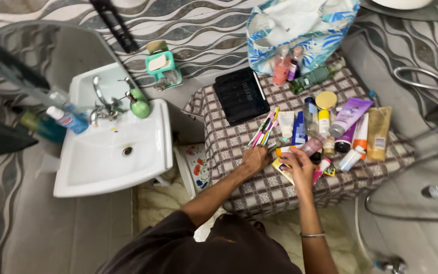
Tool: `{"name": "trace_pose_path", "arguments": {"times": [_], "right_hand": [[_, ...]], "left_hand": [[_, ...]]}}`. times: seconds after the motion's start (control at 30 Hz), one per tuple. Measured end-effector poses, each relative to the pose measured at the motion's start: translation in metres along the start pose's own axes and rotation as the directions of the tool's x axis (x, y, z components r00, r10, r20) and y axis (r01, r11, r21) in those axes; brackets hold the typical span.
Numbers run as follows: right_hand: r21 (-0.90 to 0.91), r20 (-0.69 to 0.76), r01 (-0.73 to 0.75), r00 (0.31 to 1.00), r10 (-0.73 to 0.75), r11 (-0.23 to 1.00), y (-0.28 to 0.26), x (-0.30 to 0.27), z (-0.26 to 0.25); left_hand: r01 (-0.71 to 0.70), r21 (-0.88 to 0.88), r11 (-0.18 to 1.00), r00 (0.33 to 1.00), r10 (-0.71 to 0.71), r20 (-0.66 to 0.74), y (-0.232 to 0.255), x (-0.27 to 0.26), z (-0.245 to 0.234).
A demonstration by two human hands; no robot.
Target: The person organizes various toiletries in a bathroom. They place a pair of scissors, toothpaste, a toothbrush, a hairbrush, and a small tube into a wall-mounted organizer. They also rinse two toothbrushes under the tap and place them in the organizer.
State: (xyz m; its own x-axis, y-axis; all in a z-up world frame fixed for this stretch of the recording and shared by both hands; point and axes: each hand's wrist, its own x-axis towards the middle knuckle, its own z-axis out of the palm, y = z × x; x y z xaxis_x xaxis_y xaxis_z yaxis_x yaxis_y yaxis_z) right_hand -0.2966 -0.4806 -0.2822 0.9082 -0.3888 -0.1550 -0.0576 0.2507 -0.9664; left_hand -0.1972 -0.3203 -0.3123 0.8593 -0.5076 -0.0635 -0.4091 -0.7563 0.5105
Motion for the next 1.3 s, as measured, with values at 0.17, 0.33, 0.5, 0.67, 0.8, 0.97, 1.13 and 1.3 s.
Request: {"name": "trace_pose_path", "arguments": {"times": [0.17,0.33,0.5,0.67,0.8,0.97,1.13,1.3], "right_hand": [[-0.169,0.035,0.197,0.980,-0.194,0.966,-0.034,0.013,0.014],[-0.396,0.412,0.778,0.625,-0.663,0.487,-0.101,0.001,0.054],[-0.444,0.406,0.472,0.864,-0.299,0.762,-0.156,0.019,0.073],[-0.279,0.567,0.738,0.643,-0.514,0.614,-0.172,0.007,0.095],[-0.335,0.536,0.746,0.653,-0.535,0.576,-0.190,-0.002,0.099],[-0.319,0.490,0.798,0.601,-0.631,0.512,-0.190,0.000,0.105],[-0.312,0.522,0.846,0.532,-0.666,0.432,-0.188,-0.009,0.109],[-0.359,0.491,0.810,0.586,-0.645,0.463,-0.196,-0.016,0.107]], "left_hand": [[0.216,-0.347,0.913,0.975,-0.181,0.131,0.008,-0.028,-0.048],[-0.129,-0.766,0.629,0.992,0.072,-0.108,0.028,-0.057,-0.086],[-0.255,-0.670,0.697,0.959,0.093,-0.268,0.048,-0.079,-0.116],[-0.188,-0.640,0.745,0.959,0.000,-0.282,0.048,-0.081,-0.138],[-0.316,-0.561,0.765,0.914,0.085,-0.397,0.041,-0.085,-0.147],[-0.294,-0.550,0.782,0.921,0.077,-0.382,0.037,-0.085,-0.158],[-0.341,-0.527,0.778,0.907,0.125,-0.402,0.037,-0.075,-0.159],[-0.320,-0.589,0.742,0.930,0.126,-0.346,0.042,-0.072,-0.162]]}}
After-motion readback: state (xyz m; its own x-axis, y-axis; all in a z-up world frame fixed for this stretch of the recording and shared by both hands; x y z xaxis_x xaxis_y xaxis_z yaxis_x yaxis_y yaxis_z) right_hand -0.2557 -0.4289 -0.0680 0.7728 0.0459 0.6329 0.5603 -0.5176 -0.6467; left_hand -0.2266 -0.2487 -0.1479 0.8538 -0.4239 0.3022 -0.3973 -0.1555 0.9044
